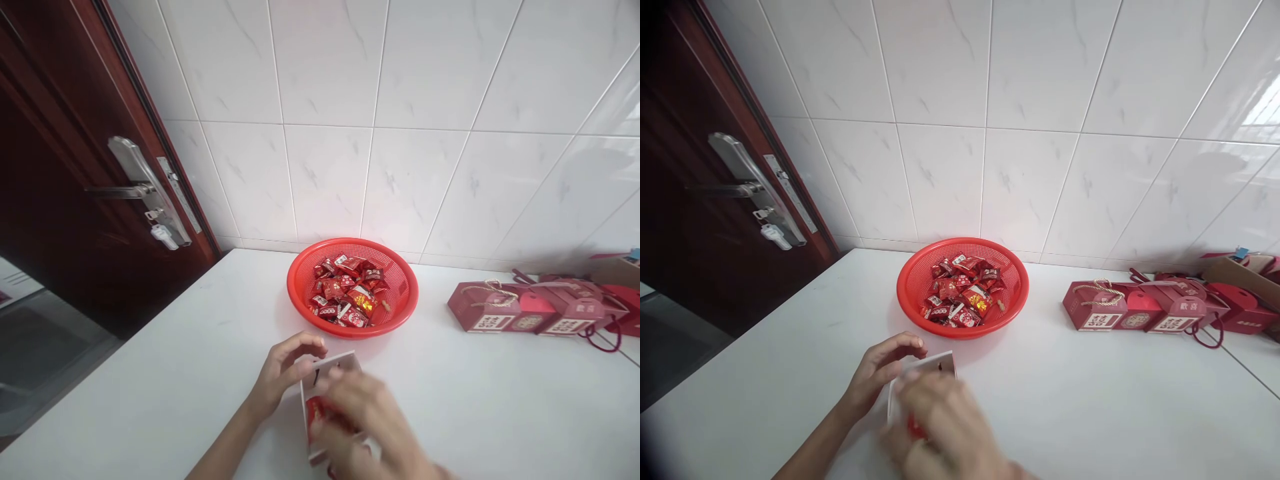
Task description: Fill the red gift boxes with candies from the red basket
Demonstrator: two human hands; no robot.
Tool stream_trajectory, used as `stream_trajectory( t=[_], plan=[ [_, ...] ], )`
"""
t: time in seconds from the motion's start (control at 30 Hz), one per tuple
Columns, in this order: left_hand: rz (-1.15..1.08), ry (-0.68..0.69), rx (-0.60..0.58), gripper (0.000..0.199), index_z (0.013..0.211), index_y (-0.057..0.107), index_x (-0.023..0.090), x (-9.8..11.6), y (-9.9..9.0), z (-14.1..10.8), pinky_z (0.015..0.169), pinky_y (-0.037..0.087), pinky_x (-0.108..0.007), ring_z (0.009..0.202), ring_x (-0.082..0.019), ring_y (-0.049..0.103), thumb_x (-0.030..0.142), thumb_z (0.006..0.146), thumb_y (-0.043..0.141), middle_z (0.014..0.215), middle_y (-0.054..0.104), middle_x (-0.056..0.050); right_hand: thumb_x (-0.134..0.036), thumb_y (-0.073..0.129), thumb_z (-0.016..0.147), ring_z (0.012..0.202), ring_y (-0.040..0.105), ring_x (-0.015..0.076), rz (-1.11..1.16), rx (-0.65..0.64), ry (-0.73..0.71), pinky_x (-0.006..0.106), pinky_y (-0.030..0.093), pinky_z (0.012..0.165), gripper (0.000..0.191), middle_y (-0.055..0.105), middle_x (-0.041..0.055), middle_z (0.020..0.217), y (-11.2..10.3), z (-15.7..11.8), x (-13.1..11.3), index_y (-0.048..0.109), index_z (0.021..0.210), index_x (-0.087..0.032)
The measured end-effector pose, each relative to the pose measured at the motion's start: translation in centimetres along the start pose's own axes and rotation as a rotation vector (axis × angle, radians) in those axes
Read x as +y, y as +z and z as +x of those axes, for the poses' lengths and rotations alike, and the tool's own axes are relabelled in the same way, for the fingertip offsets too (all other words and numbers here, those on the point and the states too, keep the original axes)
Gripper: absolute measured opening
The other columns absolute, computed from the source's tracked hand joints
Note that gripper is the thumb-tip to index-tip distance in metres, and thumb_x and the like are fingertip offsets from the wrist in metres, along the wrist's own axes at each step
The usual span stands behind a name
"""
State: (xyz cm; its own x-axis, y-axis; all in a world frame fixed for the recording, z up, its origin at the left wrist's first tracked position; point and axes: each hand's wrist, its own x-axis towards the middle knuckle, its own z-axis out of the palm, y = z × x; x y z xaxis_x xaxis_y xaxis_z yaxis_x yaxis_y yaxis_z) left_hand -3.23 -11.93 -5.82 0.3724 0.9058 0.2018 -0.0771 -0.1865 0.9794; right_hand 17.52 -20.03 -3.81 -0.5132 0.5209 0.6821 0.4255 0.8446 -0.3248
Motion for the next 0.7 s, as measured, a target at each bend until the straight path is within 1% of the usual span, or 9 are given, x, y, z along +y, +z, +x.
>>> stream_trajectory(
  t=[0.07,0.1,0.17,0.23,0.27,0.4,0.47,0.6,0.7],
  plan=[
    [0.004,0.012,-0.01,0.039,0.104,0.073,0.018,0.2,0.1,0.0,0.094,0.053,-0.037,0.099,-0.027,0.066,0.052,0.086,0.07,0.1,0.07,-0.009,-0.013,0.052,0.098,0.131,0.057,0.0306,-0.084,0.116,0.111,0.049,0.052,0.105,0.035,0.06,0.0183,0.139,-2.1,0.8,1.5,0.056,0.132,-0.022],
    [0.008,0.013,-0.013,0.038,0.105,0.073,0.018,0.3,0.1,-0.1,0.095,0.052,-0.037,0.101,-0.027,0.066,0.051,0.087,0.07,0.101,0.07,-0.009,-0.015,0.055,0.098,0.131,0.057,0.0299,-0.115,0.139,0.184,0.048,0.053,0.105,0.033,0.06,0.0171,0.139,-3.0,1.0,2.1,0.057,0.13,-0.023],
    [0.019,0.007,-0.017,0.037,0.106,0.073,0.018,0.5,0.2,-0.1,0.096,0.052,-0.038,0.103,-0.028,0.065,0.049,0.087,0.07,0.103,0.07,-0.009,-0.026,0.062,0.096,0.128,0.06,0.0284,-0.108,0.105,0.312,0.044,0.055,0.102,0.036,0.063,0.0148,0.137,-4.1,1.2,3.0,0.057,0.132,-0.024],
    [0.023,-0.002,-0.013,0.037,0.108,0.072,0.018,0.6,0.3,-0.3,0.096,0.052,-0.038,0.104,-0.028,0.065,0.048,0.086,0.071,0.105,0.07,-0.01,-0.034,0.067,0.093,0.125,0.062,0.0272,-0.043,0.012,0.432,0.041,0.057,0.1,0.045,0.065,0.0126,0.135,-4.5,1.1,3.5,0.055,0.136,-0.024],
    [0.022,-0.008,-0.011,0.036,0.109,0.072,0.018,0.6,0.4,-0.3,0.096,0.052,-0.037,0.105,-0.028,0.065,0.047,0.086,0.071,0.106,0.07,-0.01,-0.035,0.068,0.092,0.122,0.064,0.0266,-0.002,-0.027,0.473,0.04,0.058,0.098,0.048,0.066,0.0118,0.133,-4.6,1.0,3.6,0.055,0.137,-0.024],
    [0.009,-0.015,-0.026,0.029,0.106,0.072,0.02,0.8,0.5,-0.4,0.094,0.052,-0.035,0.106,-0.027,0.065,0.04,0.085,0.07,0.105,0.07,-0.008,-0.024,0.058,0.093,0.1,0.071,0.0207,0.152,-0.092,0.534,0.035,0.061,0.087,0.035,0.073,0.0078,0.117,-4.6,1.0,3.9,0.059,0.128,-0.023],
    [0.001,0.003,-0.025,0.025,0.102,0.072,0.02,1.0,0.5,-0.3,0.091,0.051,-0.034,0.102,-0.026,0.065,0.038,0.084,0.069,0.102,0.069,-0.007,-0.021,0.054,0.093,0.09,0.072,0.0179,0.182,-0.105,0.562,0.033,0.061,0.083,0.03,0.074,0.0068,0.114,-4.8,1.0,4.3,0.06,0.122,-0.023],
    [0.04,0.06,-0.052,0.017,0.085,0.073,0.019,0.9,0.4,-0.2,0.09,0.049,-0.035,0.096,-0.025,0.064,0.035,0.081,0.068,0.1,0.069,-0.008,-0.023,0.05,0.096,0.084,0.071,0.0162,0.193,-0.128,0.595,0.033,0.062,0.079,0.025,0.073,0.0077,0.115,-5.5,1.0,5.3,0.06,0.119,-0.021],
    [0.086,0.067,-0.12,0.02,0.081,0.077,0.021,0.6,0.3,-0.3,0.096,0.047,-0.038,0.101,-0.028,0.062,0.038,0.082,0.067,0.105,0.068,-0.009,-0.025,0.047,0.099,0.082,0.07,0.0152,0.247,-0.156,0.589,0.031,0.062,0.077,0.024,0.072,0.0077,0.115,-5.7,1.0,5.7,0.06,0.119,-0.022]
  ],
)
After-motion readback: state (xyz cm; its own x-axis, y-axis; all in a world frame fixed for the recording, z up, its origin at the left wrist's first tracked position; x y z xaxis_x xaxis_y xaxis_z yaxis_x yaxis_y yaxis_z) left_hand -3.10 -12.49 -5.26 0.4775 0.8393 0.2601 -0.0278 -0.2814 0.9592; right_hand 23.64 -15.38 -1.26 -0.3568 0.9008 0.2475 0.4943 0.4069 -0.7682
